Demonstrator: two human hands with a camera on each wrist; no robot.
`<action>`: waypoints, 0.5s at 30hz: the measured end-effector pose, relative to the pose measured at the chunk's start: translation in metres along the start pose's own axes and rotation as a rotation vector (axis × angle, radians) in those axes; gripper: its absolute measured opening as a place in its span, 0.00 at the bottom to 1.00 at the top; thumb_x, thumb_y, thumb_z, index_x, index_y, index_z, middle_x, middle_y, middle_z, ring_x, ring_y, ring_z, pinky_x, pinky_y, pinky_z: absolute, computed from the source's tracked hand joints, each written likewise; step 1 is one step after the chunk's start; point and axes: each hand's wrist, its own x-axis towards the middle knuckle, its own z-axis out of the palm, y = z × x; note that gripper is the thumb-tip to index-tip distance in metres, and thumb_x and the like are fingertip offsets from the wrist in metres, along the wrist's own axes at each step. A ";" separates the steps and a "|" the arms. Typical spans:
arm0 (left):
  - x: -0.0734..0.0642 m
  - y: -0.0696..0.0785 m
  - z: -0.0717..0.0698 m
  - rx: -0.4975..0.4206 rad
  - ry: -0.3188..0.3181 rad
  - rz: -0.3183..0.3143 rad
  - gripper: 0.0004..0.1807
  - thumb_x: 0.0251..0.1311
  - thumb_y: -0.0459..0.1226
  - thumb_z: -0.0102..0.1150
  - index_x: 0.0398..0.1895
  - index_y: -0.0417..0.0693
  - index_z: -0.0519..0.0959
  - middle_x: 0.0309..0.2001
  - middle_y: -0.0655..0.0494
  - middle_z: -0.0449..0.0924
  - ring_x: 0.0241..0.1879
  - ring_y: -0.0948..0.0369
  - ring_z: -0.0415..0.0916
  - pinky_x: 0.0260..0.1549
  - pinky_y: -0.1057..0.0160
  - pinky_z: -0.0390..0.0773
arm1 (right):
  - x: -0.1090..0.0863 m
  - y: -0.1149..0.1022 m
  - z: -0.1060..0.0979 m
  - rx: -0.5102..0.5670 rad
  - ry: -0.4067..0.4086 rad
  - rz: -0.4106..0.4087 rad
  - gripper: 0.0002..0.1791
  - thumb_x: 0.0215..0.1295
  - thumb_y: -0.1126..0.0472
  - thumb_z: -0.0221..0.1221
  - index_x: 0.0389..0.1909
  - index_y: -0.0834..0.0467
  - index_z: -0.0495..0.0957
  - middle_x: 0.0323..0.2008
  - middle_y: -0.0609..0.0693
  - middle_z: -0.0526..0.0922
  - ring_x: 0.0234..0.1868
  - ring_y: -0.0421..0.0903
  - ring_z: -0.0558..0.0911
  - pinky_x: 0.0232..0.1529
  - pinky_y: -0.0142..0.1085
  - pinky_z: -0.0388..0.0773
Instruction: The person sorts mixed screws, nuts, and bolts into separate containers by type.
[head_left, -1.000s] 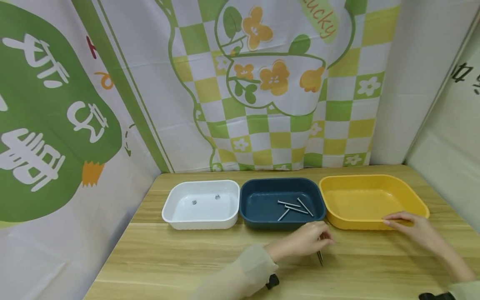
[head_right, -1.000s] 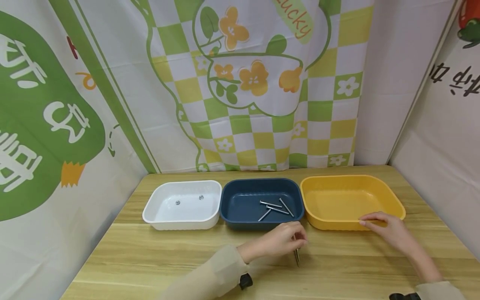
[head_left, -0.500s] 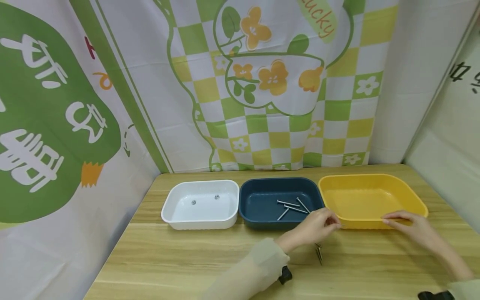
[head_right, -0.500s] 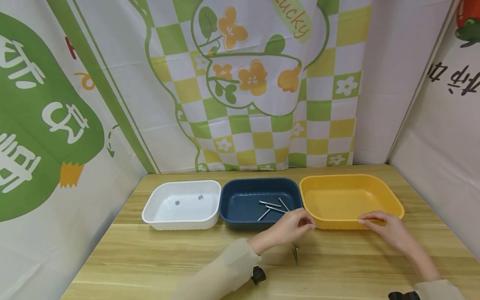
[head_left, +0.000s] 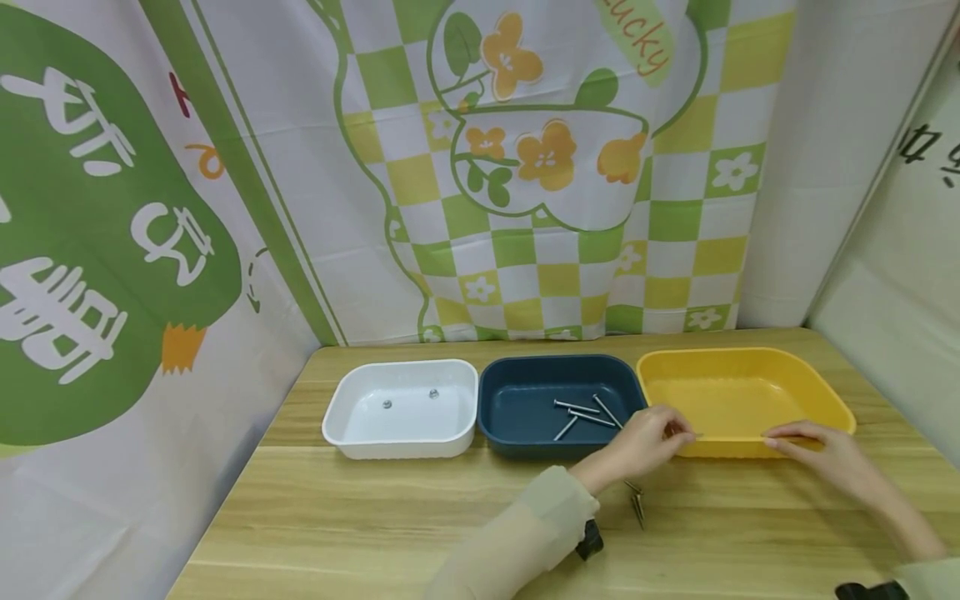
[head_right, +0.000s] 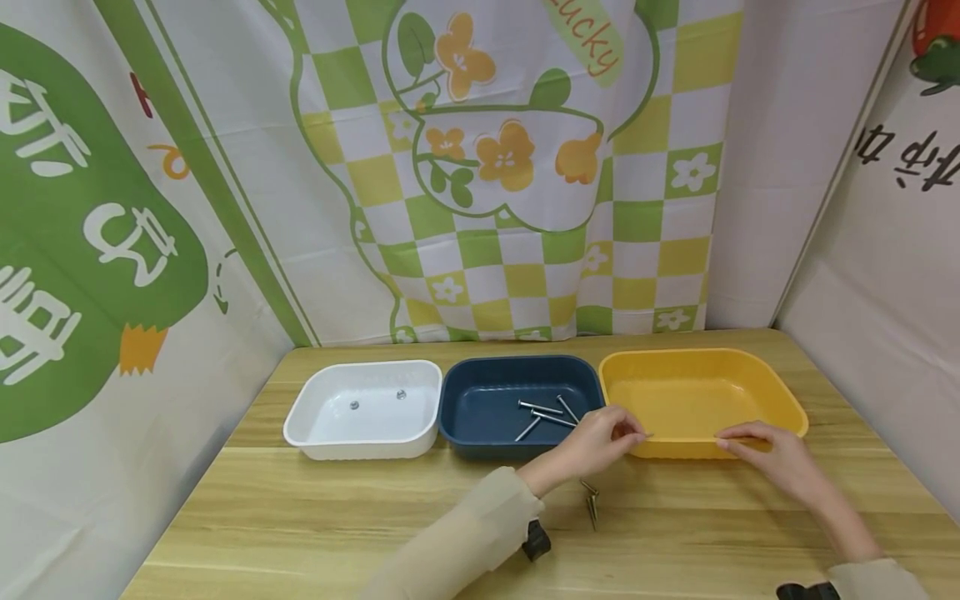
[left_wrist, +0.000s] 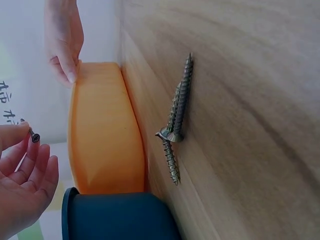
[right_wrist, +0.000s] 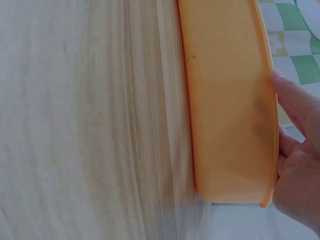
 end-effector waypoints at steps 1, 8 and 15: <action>0.002 0.000 0.000 0.000 0.000 -0.003 0.06 0.60 0.38 0.52 0.34 0.47 0.78 0.31 0.62 0.73 0.28 0.76 0.66 0.27 0.86 0.62 | 0.000 0.000 0.000 0.001 0.002 -0.003 0.08 0.56 0.60 0.59 0.35 0.59 0.80 0.32 0.24 0.73 0.38 0.14 0.62 0.36 0.12 0.50; 0.013 -0.001 0.002 0.057 0.006 -0.013 0.06 0.60 0.38 0.52 0.34 0.49 0.79 0.31 0.64 0.73 0.28 0.76 0.65 0.27 0.86 0.61 | 0.000 0.001 0.000 0.003 0.015 -0.029 0.08 0.55 0.61 0.60 0.34 0.60 0.80 0.31 0.24 0.73 0.38 0.14 0.63 0.36 0.12 0.51; 0.018 -0.004 0.006 0.046 -0.014 -0.054 0.06 0.60 0.39 0.51 0.34 0.50 0.78 0.31 0.64 0.73 0.27 0.76 0.65 0.26 0.85 0.61 | 0.000 0.001 0.000 -0.013 0.006 -0.013 0.08 0.56 0.60 0.60 0.34 0.58 0.80 0.32 0.25 0.73 0.38 0.14 0.62 0.36 0.13 0.51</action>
